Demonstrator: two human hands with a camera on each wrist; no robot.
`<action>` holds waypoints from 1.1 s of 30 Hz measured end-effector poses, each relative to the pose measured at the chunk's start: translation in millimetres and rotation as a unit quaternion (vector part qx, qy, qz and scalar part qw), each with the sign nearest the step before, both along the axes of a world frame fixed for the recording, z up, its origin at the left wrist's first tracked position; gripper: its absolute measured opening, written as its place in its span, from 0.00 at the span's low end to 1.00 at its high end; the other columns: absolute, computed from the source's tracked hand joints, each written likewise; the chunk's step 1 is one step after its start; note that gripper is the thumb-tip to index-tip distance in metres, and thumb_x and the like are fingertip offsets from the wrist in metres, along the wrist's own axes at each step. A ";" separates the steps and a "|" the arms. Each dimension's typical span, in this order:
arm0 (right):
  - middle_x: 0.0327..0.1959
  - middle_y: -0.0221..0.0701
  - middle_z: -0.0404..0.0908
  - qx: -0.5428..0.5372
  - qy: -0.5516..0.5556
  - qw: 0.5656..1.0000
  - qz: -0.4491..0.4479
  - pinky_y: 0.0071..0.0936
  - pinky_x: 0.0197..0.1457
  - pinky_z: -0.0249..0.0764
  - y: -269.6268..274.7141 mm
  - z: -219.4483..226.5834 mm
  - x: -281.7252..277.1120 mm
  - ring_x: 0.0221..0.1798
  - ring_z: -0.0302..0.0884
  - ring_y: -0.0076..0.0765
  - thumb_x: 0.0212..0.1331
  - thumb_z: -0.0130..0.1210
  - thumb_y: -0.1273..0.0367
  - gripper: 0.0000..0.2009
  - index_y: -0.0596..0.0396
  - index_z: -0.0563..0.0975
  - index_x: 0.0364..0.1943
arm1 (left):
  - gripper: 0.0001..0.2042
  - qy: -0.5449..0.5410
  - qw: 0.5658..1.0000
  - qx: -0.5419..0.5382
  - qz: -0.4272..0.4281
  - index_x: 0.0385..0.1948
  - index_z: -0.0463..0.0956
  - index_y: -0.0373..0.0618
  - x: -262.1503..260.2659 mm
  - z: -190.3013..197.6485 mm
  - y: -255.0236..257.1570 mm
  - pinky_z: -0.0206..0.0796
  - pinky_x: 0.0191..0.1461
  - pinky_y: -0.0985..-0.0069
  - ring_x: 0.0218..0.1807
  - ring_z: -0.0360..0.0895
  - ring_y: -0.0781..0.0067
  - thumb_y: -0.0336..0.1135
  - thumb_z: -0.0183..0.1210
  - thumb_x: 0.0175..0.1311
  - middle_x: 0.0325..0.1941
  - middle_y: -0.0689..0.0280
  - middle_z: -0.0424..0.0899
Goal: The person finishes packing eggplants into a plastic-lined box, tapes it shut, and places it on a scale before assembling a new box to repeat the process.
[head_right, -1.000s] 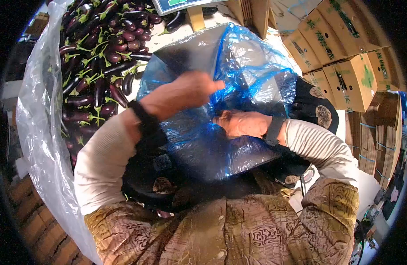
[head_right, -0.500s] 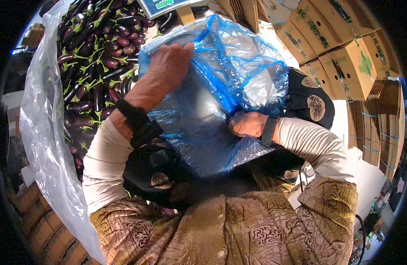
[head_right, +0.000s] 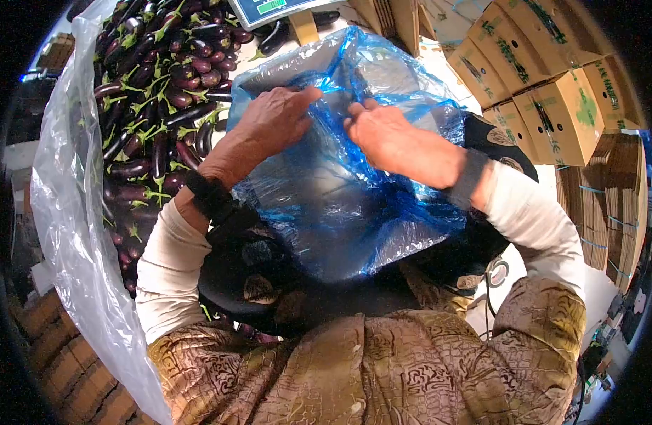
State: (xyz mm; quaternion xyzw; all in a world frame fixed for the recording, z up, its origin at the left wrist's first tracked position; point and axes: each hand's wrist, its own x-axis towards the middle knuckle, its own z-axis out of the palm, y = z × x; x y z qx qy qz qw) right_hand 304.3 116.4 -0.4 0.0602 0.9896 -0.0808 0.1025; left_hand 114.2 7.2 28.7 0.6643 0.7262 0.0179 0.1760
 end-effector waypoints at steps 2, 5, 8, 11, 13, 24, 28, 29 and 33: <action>0.40 0.39 0.84 0.053 0.102 0.993 0.019 0.42 0.48 0.75 2.8 -31.0 -14.3 0.50 0.78 0.49 0.55 0.55 0.70 0.08 0.54 0.84 0.34 | 0.23 -0.012 0.999 -0.043 -0.011 0.55 0.68 0.47 -0.2 -5.7 1.5 0.71 0.49 0.54 0.48 0.78 0.44 0.33 0.61 0.55 0.41 0.50 0.82; 0.40 0.32 0.83 0.221 -0.140 0.963 0.071 0.41 0.60 0.63 2.2 -50.2 -26.4 0.53 0.75 0.38 0.55 0.54 0.66 0.09 0.45 0.86 0.33 | 0.24 -0.025 0.995 -0.072 -0.065 0.55 0.70 0.47 7.6 -18.2 -6.0 0.70 0.52 0.54 0.52 0.77 0.45 0.36 0.62 0.54 0.46 0.52 0.80; 0.41 0.32 0.83 0.203 -0.161 0.961 0.094 0.42 0.60 0.64 10.4 -26.5 -22.6 0.51 0.76 0.39 0.55 0.54 0.66 0.09 0.46 0.86 0.32 | 0.25 -0.001 0.988 -0.013 -0.152 0.57 0.70 0.49 15.2 -61.1 -22.3 0.67 0.55 0.51 0.57 0.74 0.49 0.37 0.62 0.55 0.55 0.55 0.76; 0.41 0.34 0.82 0.192 -0.154 0.966 0.078 0.39 0.58 0.68 18.1 4.1 -12.6 0.51 0.77 0.39 0.52 0.56 0.69 0.08 0.49 0.84 0.34 | 0.10 0.117 0.965 -0.131 -0.193 0.38 0.81 0.43 26.7 -78.2 -14.6 0.66 0.52 0.42 0.49 0.80 0.52 0.32 0.57 0.57 0.41 0.55 0.82; 0.42 0.38 0.80 0.194 -0.131 0.971 0.056 0.36 0.54 0.73 26.6 25.5 -2.5 0.50 0.77 0.42 0.48 0.58 0.73 0.10 0.50 0.82 0.37 | 0.07 0.111 0.972 -0.103 -0.181 0.34 0.83 0.46 25.0 -73.6 -15.9 0.65 0.54 0.45 0.47 0.81 0.52 0.32 0.57 0.56 0.39 0.56 0.84; 0.45 0.34 0.77 0.227 -0.087 0.969 -0.040 0.36 0.53 0.74 84.2 73.4 36.9 0.54 0.74 0.41 0.45 0.62 0.74 0.13 0.53 0.80 0.39 | 0.08 -0.026 0.988 -0.099 -0.113 0.32 0.82 0.36 13.4 -57.8 -0.3 0.75 0.46 0.55 0.43 0.82 0.45 0.26 0.56 0.51 0.37 0.45 0.83; 0.47 0.35 0.77 0.264 0.017 0.964 -0.013 0.37 0.54 0.74 68.8 74.9 35.7 0.53 0.74 0.42 0.45 0.62 0.75 0.16 0.54 0.79 0.43 | 0.09 -0.146 0.986 -0.057 -0.057 0.33 0.81 0.33 10.3 -49.4 -6.7 0.75 0.47 0.56 0.43 0.82 0.43 0.27 0.57 0.50 0.37 0.44 0.82; 0.48 0.36 0.77 0.279 0.058 0.958 -0.001 0.37 0.54 0.74 58.7 74.8 33.3 0.54 0.74 0.43 0.45 0.62 0.75 0.18 0.54 0.78 0.44 | 0.09 -0.142 0.989 -0.001 -0.033 0.33 0.81 0.34 14.0 -52.9 -8.0 0.74 0.47 0.55 0.43 0.82 0.44 0.27 0.57 0.51 0.37 0.44 0.83; 0.50 0.36 0.78 0.101 -0.011 0.994 -0.026 0.38 0.57 0.74 19.0 80.2 7.5 0.57 0.73 0.43 0.42 0.67 0.72 0.21 0.55 0.78 0.46 | 0.09 -0.011 0.990 -0.125 -0.066 0.33 0.82 0.37 21.0 -56.7 2.4 0.75 0.46 0.56 0.44 0.83 0.48 0.28 0.57 0.53 0.39 0.47 0.84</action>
